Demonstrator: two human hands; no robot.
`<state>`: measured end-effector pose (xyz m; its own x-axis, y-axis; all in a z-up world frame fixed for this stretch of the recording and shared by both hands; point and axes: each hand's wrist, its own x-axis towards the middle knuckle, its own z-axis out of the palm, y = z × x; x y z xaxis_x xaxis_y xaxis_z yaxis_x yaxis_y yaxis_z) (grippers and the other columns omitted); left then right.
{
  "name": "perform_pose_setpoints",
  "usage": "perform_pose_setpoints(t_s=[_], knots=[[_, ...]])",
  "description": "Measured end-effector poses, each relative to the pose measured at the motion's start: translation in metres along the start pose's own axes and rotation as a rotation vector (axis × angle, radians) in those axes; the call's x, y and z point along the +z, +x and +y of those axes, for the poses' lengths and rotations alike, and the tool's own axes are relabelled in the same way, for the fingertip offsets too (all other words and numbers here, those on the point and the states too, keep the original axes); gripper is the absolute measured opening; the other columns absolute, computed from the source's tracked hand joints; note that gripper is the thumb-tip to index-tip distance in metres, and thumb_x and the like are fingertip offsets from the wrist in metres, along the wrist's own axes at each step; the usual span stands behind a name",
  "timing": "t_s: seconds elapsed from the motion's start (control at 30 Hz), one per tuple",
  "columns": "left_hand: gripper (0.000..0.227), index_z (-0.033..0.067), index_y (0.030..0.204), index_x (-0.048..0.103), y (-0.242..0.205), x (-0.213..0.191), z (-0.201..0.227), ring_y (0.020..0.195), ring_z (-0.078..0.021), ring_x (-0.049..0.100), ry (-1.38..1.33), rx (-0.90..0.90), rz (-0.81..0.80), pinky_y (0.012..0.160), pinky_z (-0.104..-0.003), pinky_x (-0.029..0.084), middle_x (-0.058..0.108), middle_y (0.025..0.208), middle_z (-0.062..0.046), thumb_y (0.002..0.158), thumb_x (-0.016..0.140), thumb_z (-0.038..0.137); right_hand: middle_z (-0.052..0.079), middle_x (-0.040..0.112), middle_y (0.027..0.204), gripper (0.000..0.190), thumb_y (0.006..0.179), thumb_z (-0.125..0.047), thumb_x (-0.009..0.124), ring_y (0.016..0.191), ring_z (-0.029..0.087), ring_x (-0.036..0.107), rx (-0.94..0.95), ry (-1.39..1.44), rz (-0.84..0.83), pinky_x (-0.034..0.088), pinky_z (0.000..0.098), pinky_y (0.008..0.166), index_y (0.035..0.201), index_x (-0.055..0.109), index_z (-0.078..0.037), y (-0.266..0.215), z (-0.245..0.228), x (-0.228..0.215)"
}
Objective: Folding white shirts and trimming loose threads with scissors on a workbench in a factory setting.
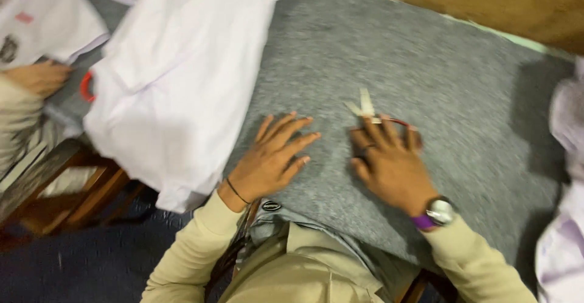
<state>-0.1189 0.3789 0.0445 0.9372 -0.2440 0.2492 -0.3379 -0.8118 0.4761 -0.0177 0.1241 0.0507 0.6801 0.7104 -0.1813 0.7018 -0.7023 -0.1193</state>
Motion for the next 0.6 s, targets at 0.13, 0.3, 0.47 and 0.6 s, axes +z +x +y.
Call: perform_pose_setpoints(t_s=[0.13, 0.3, 0.47, 0.6], knots=[[0.038, 0.0145, 0.136, 0.066, -0.034, -0.048, -0.03, 0.144, -0.0408, 0.044, 0.121, -0.122, 0.177, 0.117, -0.06, 0.026, 0.053, 0.148, -0.013, 0.099, 0.067, 0.024, 0.016, 0.048, 0.162, 0.068, 0.083, -0.049, 0.063, 0.149, 0.044, 0.042, 0.023, -0.079, 0.07, 0.028, 0.0813, 0.107, 0.145, 0.058, -0.022, 0.02, 0.048, 0.0], [0.049, 0.0069, 0.145, 0.052, -0.069, -0.096, -0.047, 0.142, -0.0445, 0.042, 0.454, -0.457, 0.408, 0.113, -0.06, 0.037, 0.043, 0.152, -0.022, 0.1, 0.065, 0.019, 0.028, 0.065, 0.128, 0.06, 0.098, -0.037, 0.061, 0.109, 0.05, 0.065, -0.121, 0.173, 0.106, 0.05, 0.0624, 0.09, 0.145, 0.051, -0.001, 0.104, 0.037, -0.065], [0.061, 0.0001, 0.15, 0.042, -0.103, -0.086, -0.078, 0.143, -0.0446, 0.042, 0.399, -0.687, 0.531, 0.114, -0.058, 0.038, 0.044, 0.152, -0.026, 0.099, 0.068, 0.022, 0.03, 0.063, 0.122, 0.067, 0.105, -0.039, 0.059, 0.116, 0.048, 0.06, -0.128, 0.407, 0.114, 0.044, 0.0557, 0.093, 0.156, 0.043, 0.002, 0.247, 0.015, -0.073], [0.051, 0.0016, 0.137, 0.055, -0.112, -0.082, -0.069, 0.125, -0.0423, 0.054, 0.396, -0.756, 0.553, 0.091, -0.058, 0.049, 0.057, 0.136, -0.021, 0.099, 0.066, 0.035, 0.019, 0.054, 0.139, 0.064, 0.108, -0.034, 0.065, 0.132, 0.039, 0.049, -0.155, 0.617, 0.309, 0.038, 0.0495, 0.101, 0.148, 0.041, 0.009, 0.335, -0.005, -0.044]])
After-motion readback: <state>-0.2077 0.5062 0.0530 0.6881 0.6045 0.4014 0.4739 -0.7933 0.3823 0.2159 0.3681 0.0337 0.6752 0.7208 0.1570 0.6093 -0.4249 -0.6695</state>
